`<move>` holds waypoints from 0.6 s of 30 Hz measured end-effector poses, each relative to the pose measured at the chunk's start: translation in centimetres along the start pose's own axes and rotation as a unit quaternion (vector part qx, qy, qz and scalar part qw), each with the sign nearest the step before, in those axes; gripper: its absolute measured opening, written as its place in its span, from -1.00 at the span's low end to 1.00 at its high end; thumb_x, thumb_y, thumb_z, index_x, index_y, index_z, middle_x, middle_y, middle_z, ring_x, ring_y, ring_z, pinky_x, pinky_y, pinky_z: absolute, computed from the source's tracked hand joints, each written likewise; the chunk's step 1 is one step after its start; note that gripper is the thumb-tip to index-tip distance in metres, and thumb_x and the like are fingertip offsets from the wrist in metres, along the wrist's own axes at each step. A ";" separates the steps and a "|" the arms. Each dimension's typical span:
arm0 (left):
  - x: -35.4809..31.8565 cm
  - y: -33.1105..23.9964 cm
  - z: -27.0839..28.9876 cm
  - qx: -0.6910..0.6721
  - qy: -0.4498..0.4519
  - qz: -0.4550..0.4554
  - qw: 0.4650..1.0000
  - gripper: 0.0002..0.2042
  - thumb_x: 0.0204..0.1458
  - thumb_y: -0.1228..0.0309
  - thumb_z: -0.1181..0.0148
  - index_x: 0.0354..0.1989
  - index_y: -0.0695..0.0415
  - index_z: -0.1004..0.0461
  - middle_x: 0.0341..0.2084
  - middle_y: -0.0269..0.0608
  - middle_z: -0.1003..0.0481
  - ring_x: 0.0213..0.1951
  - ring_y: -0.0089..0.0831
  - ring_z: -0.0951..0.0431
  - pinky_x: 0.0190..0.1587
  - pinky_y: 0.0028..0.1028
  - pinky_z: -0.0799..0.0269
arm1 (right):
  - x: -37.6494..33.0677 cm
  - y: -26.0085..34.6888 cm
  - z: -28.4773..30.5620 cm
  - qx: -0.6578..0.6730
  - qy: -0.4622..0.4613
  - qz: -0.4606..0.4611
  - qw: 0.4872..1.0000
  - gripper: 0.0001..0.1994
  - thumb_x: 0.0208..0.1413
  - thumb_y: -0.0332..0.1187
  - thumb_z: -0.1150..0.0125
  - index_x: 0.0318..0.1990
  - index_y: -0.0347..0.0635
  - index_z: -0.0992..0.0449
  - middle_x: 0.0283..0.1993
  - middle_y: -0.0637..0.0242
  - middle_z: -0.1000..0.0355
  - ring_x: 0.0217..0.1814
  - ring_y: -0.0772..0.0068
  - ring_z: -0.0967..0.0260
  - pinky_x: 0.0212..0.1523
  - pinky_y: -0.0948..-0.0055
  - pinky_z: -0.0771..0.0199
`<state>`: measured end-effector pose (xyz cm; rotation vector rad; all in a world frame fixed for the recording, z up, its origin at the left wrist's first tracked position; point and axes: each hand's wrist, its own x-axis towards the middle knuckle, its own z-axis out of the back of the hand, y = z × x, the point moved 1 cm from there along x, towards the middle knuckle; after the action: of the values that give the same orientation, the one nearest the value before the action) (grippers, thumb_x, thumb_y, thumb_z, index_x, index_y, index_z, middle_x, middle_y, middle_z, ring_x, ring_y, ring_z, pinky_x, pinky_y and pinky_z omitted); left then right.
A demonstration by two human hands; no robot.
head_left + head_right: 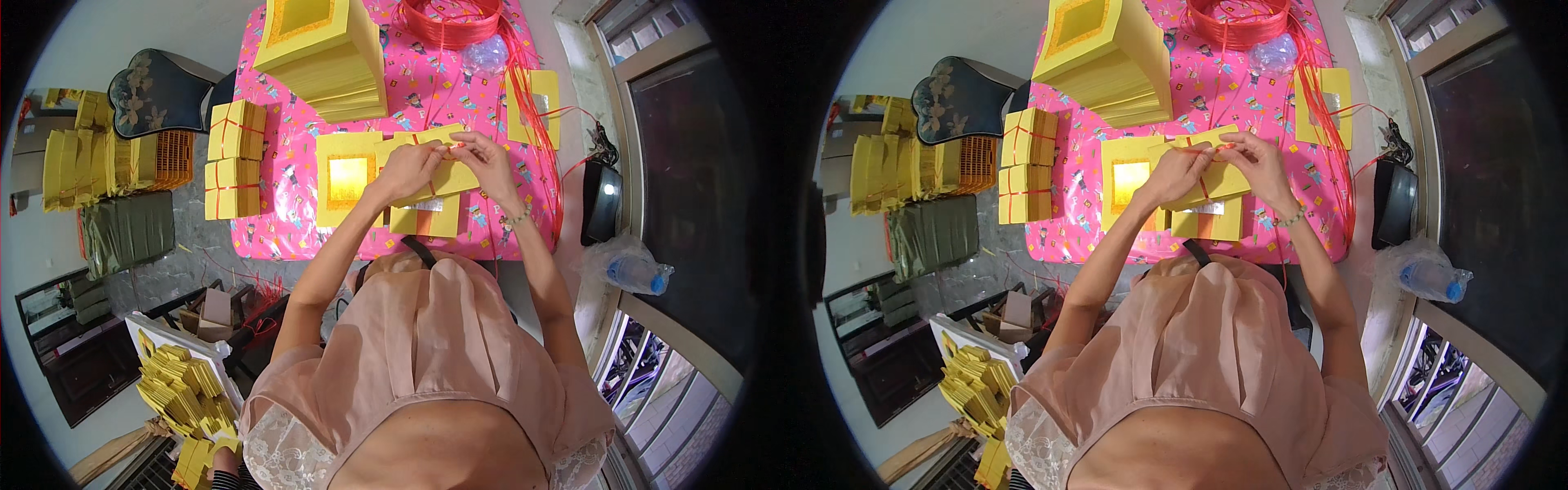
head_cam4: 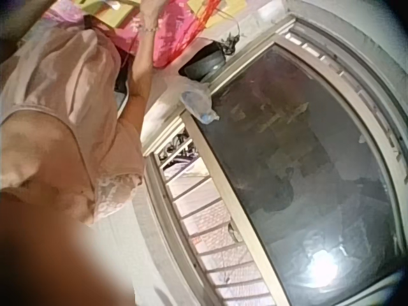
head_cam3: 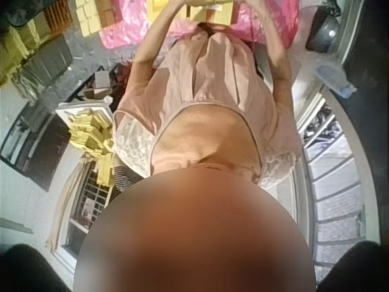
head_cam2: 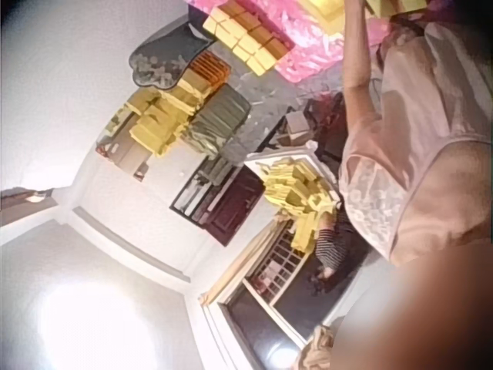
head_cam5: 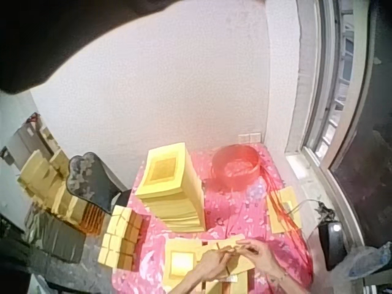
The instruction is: Bundling and tying stacks of yellow ritual paper with red string.
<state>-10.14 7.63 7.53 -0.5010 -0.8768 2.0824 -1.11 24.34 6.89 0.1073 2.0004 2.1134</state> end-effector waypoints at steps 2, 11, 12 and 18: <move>0.4 0.4 0.4 -0.048 0.042 0.009 0.998 -0.57 0.31 0.09 0.20 -0.40 0.21 -0.38 -0.68 -0.10 -0.35 -0.54 -0.19 -0.44 -0.42 -0.30 -0.29 | 0.1 -0.5 0.1 0.000 0.009 0.013 1.000 -0.87 0.19 -0.46 -0.18 -0.16 -0.32 -0.52 -0.25 0.40 -0.52 -0.18 0.68 -0.43 -0.13 0.62 -0.42; 1.1 2.2 1.0 -0.342 0.139 0.027 0.929 -0.72 0.24 0.26 -0.08 -0.42 0.21 -0.50 -0.63 -0.38 -0.40 -0.55 -0.61 -0.36 -0.47 -0.51 -0.27 | -0.7 2.0 -0.2 -0.259 -0.004 0.268 0.928 -0.91 0.11 -0.44 -0.22 -0.25 -0.20 -0.57 -0.33 0.27 -0.44 -0.24 0.33 -0.45 -0.24 0.38 -0.44; 0.9 2.0 1.1 -0.342 0.140 0.027 0.929 -0.72 0.24 0.26 -0.08 -0.42 0.21 -0.50 -0.63 -0.38 -0.40 -0.55 -0.61 -0.36 -0.47 -0.51 -0.27 | -0.7 1.8 0.0 -0.224 0.017 0.238 0.945 -0.91 0.12 -0.45 -0.20 -0.25 -0.23 -0.56 -0.28 0.27 -0.44 -0.25 0.41 -0.43 -0.25 0.44 -0.40; 0.1 1.2 0.9 0.069 -0.106 -0.165 0.978 -0.83 -0.01 0.47 -0.20 -0.21 0.08 -0.56 -0.41 -0.10 -0.55 -0.48 -0.27 -0.57 -0.42 -0.34 -0.48 | 1.4 1.2 0.8 -0.197 0.039 0.090 0.975 -0.85 0.20 -0.39 -0.11 -0.19 -0.25 -0.54 -0.25 0.25 -0.44 -0.24 0.41 -0.41 -0.22 0.44 -0.38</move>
<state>-11.32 6.84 7.27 -0.0524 -0.8627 1.8932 -2.43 25.40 7.97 0.1434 1.6206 2.6246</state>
